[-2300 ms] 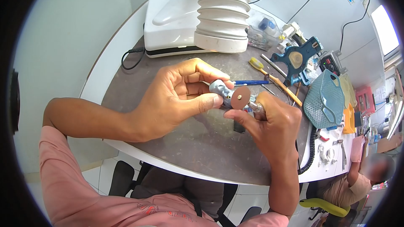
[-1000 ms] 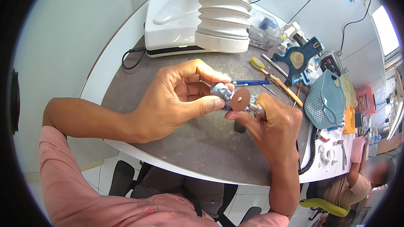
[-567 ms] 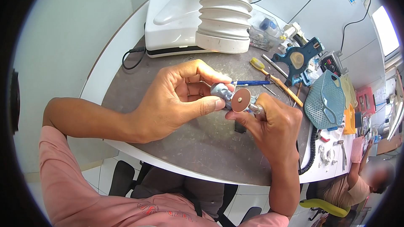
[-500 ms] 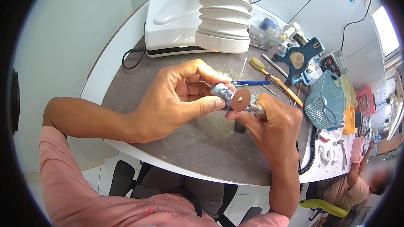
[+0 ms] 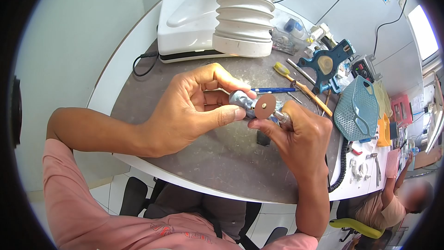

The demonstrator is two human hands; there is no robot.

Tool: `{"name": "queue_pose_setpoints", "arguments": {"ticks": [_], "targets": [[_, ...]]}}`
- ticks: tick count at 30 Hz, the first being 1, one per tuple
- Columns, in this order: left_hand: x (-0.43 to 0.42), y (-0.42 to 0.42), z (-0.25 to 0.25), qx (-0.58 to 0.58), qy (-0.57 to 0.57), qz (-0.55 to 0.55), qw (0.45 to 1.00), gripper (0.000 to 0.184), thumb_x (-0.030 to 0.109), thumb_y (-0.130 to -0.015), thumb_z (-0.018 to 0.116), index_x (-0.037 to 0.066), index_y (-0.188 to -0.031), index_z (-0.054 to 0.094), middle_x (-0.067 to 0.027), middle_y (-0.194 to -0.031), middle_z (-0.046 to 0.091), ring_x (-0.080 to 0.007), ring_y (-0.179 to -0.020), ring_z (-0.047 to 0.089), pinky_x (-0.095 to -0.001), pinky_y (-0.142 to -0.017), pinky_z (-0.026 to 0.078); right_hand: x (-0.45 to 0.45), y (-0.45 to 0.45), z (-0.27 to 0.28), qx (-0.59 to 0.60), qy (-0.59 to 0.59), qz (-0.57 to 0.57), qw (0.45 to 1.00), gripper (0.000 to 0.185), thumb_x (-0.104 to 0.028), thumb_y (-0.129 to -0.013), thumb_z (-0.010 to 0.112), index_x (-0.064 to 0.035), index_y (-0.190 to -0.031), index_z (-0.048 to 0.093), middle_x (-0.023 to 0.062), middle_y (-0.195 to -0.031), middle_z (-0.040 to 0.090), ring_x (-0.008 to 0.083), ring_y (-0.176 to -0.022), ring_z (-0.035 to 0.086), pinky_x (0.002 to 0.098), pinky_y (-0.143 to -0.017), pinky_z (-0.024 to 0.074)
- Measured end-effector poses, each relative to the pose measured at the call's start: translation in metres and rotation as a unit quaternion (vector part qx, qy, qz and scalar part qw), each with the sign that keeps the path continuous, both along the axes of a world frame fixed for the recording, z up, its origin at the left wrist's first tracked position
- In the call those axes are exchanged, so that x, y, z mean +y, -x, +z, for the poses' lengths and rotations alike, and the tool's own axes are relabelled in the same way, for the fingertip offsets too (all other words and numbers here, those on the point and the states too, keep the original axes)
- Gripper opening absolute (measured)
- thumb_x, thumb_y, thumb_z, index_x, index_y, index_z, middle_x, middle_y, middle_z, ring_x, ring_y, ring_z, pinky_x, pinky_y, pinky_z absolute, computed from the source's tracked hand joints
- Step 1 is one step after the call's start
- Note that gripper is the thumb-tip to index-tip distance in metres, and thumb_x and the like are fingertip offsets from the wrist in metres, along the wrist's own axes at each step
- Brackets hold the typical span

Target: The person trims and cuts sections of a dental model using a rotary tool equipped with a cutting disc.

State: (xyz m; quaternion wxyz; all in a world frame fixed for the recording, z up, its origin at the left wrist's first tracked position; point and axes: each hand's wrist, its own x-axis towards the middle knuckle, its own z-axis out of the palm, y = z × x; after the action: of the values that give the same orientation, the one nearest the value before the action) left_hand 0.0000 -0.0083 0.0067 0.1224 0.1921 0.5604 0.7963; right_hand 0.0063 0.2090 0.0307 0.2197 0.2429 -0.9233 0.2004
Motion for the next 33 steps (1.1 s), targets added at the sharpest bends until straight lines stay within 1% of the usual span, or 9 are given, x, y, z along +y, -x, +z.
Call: {"name": "queue_pose_setpoints", "arguments": {"ticks": [16, 33], "targets": [[0.0003, 0.0008, -0.0017, 0.003, -0.005, 0.0, 1.0, 0.022, 0.001, -0.087, 0.069, 0.003, -0.106, 0.058, -0.0071, -0.112, 0.063, -0.0129, -0.102, 0.062, -0.0263, -0.086, 0.053, 0.0014, 0.0016, -0.0027, -0.001, 0.008, 0.007, 1.0, 0.044, -0.037, -0.066, 0.087, -0.0065, -0.063, 0.055, 0.0032, -0.048, 0.044, 0.0132, -0.042, 0.039, 0.0292, -0.041, 0.0311], [0.0, 0.0006, -0.0007, -0.002, -0.01, -0.004, 1.0, 0.022, 0.002, -0.087, 0.07, 0.003, -0.106, 0.058, -0.0084, -0.113, 0.063, -0.0138, -0.102, 0.063, -0.0277, -0.087, 0.054, 0.0009, 0.0015, -0.0027, -0.003, 0.008, 0.006, 1.0, 0.047, -0.037, -0.066, 0.087, -0.0063, -0.061, 0.052, 0.0029, -0.048, 0.043, 0.013, -0.042, 0.038, 0.029, -0.041, 0.0305]]}}
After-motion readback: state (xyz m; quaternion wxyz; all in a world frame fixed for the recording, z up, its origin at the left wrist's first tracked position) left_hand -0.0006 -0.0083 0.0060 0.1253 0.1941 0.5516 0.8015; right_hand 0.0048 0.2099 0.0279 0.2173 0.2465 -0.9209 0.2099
